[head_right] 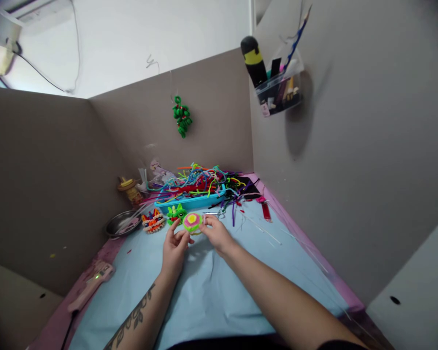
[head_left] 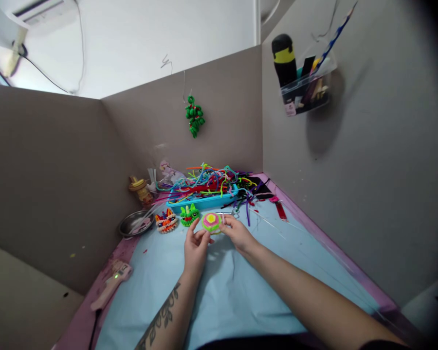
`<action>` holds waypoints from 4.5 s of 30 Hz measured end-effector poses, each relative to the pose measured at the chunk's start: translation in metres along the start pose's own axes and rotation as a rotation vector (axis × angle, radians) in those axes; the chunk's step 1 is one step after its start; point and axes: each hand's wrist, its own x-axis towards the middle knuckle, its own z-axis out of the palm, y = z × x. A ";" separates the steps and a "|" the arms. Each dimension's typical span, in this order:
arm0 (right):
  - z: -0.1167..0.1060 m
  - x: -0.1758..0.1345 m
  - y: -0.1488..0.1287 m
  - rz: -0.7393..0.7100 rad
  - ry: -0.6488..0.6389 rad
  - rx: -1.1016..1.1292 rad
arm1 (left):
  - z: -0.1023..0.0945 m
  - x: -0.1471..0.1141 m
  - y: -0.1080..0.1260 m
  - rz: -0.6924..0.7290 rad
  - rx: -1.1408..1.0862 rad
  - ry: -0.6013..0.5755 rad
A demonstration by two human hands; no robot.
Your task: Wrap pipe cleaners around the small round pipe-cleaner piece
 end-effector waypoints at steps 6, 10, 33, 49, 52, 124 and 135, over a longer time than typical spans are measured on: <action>0.002 -0.003 0.002 -0.010 -0.006 -0.067 | -0.001 0.003 -0.003 -0.037 -0.051 0.027; 0.001 -0.004 0.002 -0.006 -0.027 -0.103 | -0.001 0.003 -0.002 -0.035 -0.067 0.038; -0.010 -0.005 -0.021 -0.243 -0.089 -0.332 | -0.005 0.008 -0.004 -0.220 -0.310 -0.052; -0.013 0.005 -0.011 0.017 -0.147 -0.197 | -0.005 0.007 -0.006 -0.221 -0.225 -0.158; -0.011 0.004 -0.011 0.029 -0.108 -0.135 | -0.004 0.006 -0.007 -0.119 -0.094 -0.088; 0.000 -0.001 0.002 0.031 -0.089 -0.133 | -0.005 0.003 -0.009 -0.025 -0.042 0.059; 0.007 -0.004 -0.001 0.069 0.012 -0.036 | 0.003 0.000 -0.002 -0.048 -0.133 0.023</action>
